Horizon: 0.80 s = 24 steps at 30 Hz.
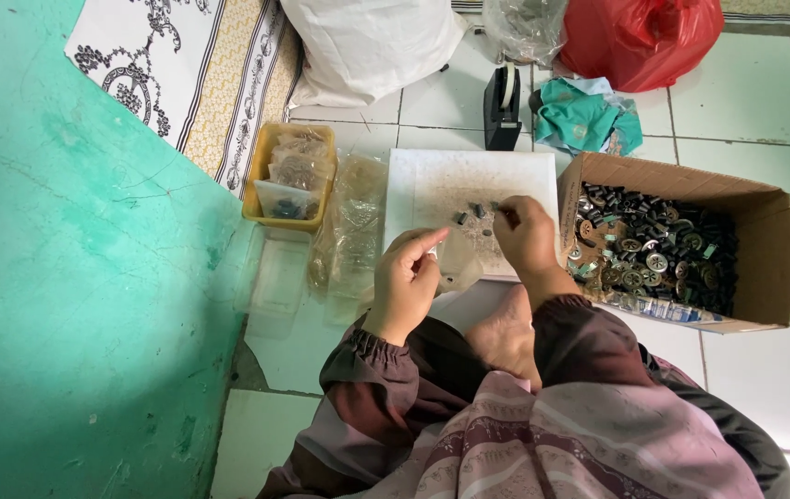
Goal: The person sits on the floor and sorts small metal buttons from a cardboard box into small clear plastic bags. They place the filled bags into a yellow plastic container.
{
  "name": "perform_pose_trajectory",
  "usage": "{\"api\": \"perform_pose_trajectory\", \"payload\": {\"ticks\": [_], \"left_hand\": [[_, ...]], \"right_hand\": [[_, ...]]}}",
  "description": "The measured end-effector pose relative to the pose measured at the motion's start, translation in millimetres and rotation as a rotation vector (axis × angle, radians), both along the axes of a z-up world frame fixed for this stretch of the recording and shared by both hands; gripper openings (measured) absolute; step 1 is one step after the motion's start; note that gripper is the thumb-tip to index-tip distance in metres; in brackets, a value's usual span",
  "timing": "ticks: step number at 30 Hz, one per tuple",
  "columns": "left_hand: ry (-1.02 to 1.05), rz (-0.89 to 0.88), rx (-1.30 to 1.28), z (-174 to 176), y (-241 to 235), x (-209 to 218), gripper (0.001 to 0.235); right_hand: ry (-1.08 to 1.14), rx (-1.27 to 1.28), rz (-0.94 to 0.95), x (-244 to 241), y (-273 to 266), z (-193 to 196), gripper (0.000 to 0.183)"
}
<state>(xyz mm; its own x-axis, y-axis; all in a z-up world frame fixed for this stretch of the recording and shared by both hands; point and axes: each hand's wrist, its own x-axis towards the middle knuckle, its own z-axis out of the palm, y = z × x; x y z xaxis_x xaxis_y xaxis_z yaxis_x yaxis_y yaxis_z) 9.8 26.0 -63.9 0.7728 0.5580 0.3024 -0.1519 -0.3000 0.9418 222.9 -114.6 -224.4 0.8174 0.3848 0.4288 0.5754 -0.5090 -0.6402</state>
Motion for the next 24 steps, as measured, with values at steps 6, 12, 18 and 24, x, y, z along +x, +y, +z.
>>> {"api": "perform_pose_trajectory", "payload": {"ticks": [6,12,18,24], "left_hand": [[0.046,0.007,-0.005,2,-6,13,0.042],[0.083,-0.012,-0.014,-1,-11,15,0.041],[-0.18,-0.045,0.008,76,-17,-10,0.045],[-0.191,-0.061,-0.014,53,-7,2,0.046]], "right_hand": [[-0.045,0.43,0.432,-95,-5,198,0.018],[-0.042,0.285,0.466,-68,-11,190,0.023],[0.174,-0.332,0.197,41,-21,55,0.03],[0.09,-0.923,0.144,19,25,17,0.044]]}}
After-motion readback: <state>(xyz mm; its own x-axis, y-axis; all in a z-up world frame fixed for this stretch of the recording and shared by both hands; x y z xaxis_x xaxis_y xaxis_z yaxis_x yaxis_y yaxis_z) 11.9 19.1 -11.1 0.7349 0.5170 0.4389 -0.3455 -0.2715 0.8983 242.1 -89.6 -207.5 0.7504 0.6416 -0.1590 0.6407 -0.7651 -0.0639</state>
